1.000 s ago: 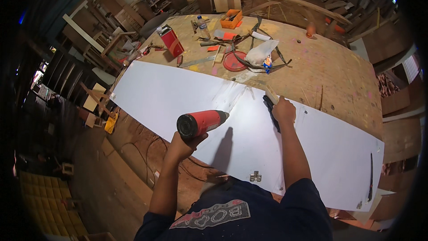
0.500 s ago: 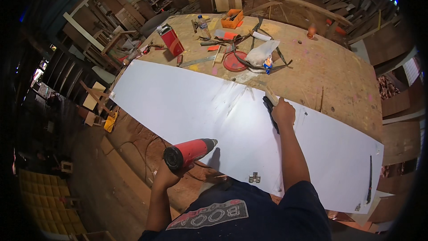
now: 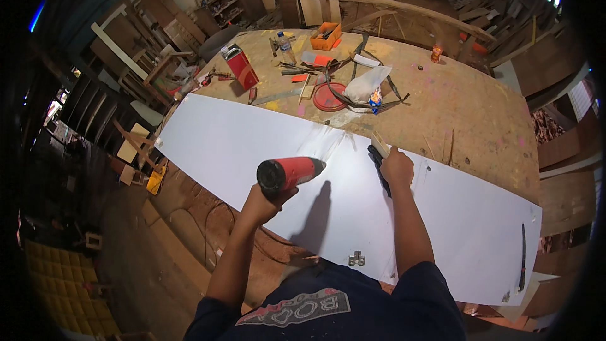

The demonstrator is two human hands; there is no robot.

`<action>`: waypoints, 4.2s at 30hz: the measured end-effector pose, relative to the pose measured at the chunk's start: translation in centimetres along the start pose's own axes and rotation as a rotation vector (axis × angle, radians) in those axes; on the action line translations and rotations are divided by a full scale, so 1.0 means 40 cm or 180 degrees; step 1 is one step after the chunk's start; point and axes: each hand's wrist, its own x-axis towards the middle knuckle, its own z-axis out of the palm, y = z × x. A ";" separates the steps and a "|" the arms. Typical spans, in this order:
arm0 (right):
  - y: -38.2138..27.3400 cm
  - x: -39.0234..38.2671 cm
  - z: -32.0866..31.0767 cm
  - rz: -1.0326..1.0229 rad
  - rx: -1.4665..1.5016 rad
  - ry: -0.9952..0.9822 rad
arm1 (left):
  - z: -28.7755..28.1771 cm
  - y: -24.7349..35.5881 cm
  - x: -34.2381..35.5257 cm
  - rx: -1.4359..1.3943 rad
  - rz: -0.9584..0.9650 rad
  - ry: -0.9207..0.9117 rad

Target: The person uses a file to trim the edges of a white laminate sheet on a wooden board, then applies heat with a heat gun and presses the laminate down using a wooden block.

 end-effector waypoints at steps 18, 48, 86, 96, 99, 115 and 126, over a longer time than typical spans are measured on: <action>0.007 0.016 -0.004 0.0129 0.0030 -0.0293 | 0.114 0.031 0.217 -0.0390 0.0247 0.0235; -0.007 0.000 -0.010 0.0050 -0.0128 -0.0139 | -0.066 -0.039 -0.215 -0.0050 -0.0327 -0.0029; 0.007 0.014 0.000 0.0110 0.0121 -0.0198 | 0.105 0.003 0.223 -0.0174 0.0522 0.0155; 0.010 0.010 0.000 0.0062 0.0016 -0.0053 | 0.068 -0.009 0.152 0.0092 0.0273 -0.0045; 0.005 0.009 0.000 0.0082 -0.0011 -0.0101 | 0.046 -0.019 0.102 0.0085 0.0089 -0.0110; -0.017 -0.007 -0.025 0.0158 -0.0050 -0.0140 | -0.075 -0.056 -0.174 0.0269 -0.0583 -0.0168; -0.013 -0.008 -0.014 0.0128 -0.0063 -0.0012 | -0.077 -0.027 -0.155 0.0189 -0.0504 -0.0310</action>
